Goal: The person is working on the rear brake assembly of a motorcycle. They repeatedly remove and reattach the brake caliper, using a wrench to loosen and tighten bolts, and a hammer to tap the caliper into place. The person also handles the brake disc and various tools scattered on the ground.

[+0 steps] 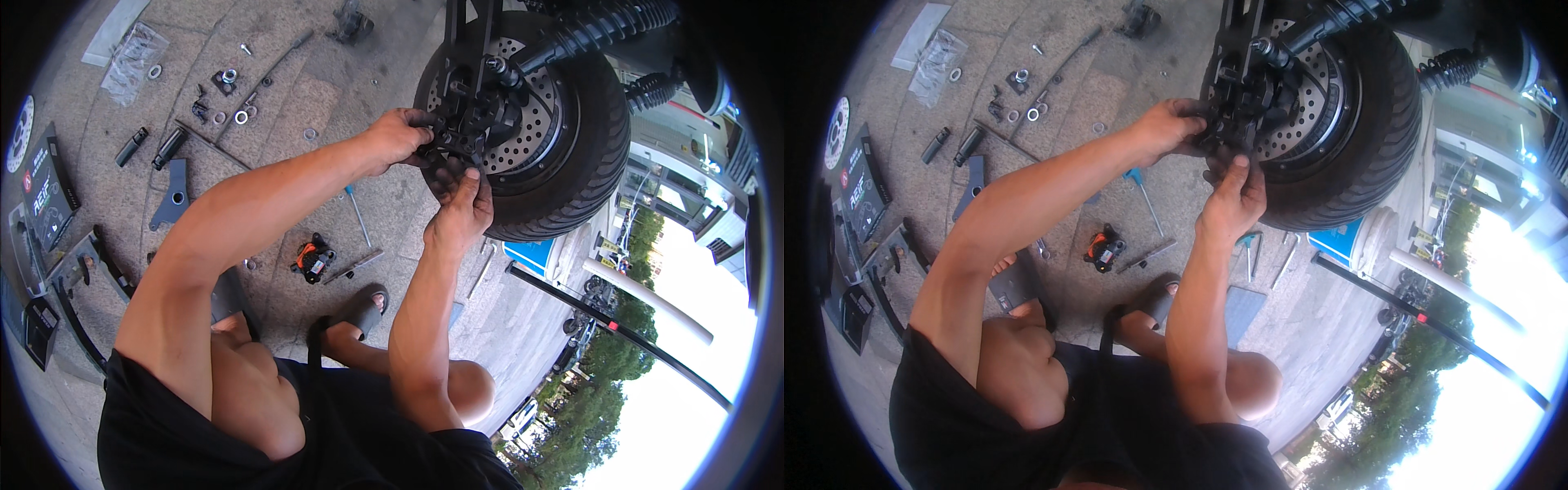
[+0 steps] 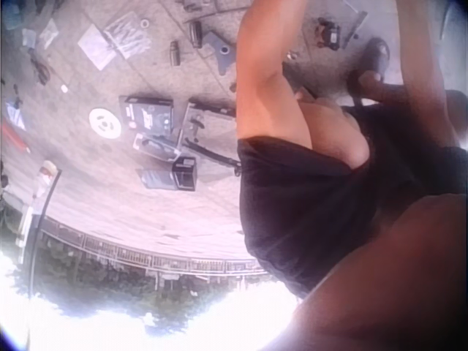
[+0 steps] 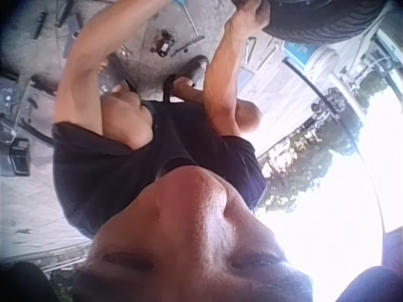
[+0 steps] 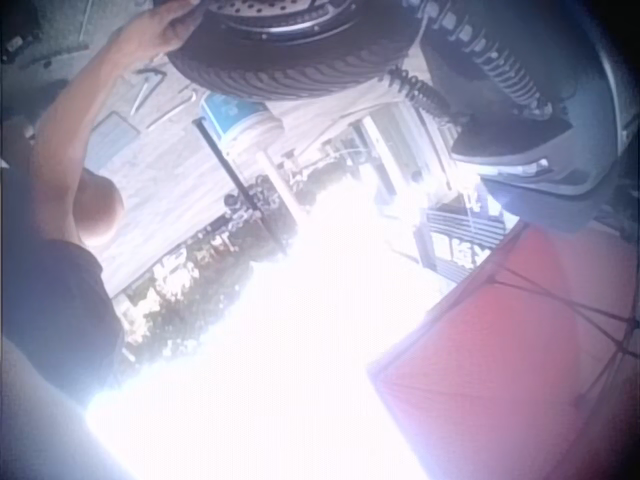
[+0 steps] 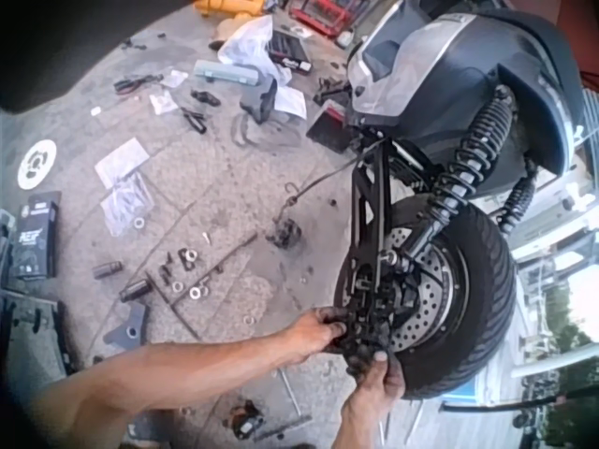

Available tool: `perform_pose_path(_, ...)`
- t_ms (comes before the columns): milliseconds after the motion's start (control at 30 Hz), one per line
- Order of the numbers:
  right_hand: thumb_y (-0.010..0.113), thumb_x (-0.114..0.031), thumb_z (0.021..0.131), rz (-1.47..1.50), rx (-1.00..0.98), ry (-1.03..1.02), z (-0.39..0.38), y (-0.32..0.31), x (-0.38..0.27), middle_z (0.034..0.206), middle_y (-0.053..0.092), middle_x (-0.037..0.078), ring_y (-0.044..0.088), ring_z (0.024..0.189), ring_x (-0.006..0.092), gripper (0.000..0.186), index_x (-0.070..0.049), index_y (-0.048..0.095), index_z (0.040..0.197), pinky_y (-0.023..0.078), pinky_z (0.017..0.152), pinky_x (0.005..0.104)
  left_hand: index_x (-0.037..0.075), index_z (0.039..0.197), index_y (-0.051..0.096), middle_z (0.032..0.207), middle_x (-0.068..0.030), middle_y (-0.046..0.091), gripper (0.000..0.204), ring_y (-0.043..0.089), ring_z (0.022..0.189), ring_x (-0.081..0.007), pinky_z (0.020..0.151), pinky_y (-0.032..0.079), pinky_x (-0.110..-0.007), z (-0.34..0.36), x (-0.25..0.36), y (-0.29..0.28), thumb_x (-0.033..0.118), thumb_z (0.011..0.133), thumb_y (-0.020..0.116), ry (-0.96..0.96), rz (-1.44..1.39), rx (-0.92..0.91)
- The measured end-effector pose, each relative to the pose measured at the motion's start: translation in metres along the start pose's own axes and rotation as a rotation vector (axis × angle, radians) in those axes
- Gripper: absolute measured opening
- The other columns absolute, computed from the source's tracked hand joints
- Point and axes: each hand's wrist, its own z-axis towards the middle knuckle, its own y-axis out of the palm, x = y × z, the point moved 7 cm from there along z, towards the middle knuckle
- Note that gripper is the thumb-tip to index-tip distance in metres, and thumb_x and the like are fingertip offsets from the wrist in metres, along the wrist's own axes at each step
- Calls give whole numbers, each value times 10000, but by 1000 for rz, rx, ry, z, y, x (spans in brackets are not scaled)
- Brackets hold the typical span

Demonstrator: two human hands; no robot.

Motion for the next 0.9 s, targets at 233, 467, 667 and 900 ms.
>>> perform_pose_path(233, 547, -201, 966, -18, -46, -37, 5, 5, -4, 938, 675, 92, 649, 718, 157, 217, -6, 592, 1050, 532, 605, 239, -71, 1288, 442, 1163, -226, 571, 407, 615, 1041, -339, 898, 546, -470, 1, 0, 3, 17, 897, 510, -18, -23, 1)
perform_pose_path(467, 452, -176, 989, -24, -145, -4, 5, 3, -5, 1017, 670, 158, 665, 776, 198, 270, 27, 544, 1142, 553, 659, 285, -62, 1220, 483, 1117, -198, 577, 353, 620, 1013, -328, 889, 552, -471, 4, -1, -2, 12, 879, 536, -31, -41, -3)
perform_pose_path(667, 421, -136, 982, -42, -208, -25, 7, 1, -3, 1022, 661, 188, 669, 796, 218, 326, 64, 481, 1233, 576, 699, 316, -44, 1188, 523, 1093, -164, 584, 315, 618, 982, -273, 816, 589, -411, 5, -3, -4, 19, 881, 548, -43, -56, 2)
perform_pose_path(900, 544, -124, 952, -111, -174, -101, 10, -2, -1, 955, 674, 145, 669, 743, 186, 297, 65, 530, 1180, 573, 637, 286, -59, 1204, 493, 1142, -201, 568, 339, 611, 1052, -332, 905, 548, -472, 4, -1, -4, 1, 874, 541, -35, -65, 7)
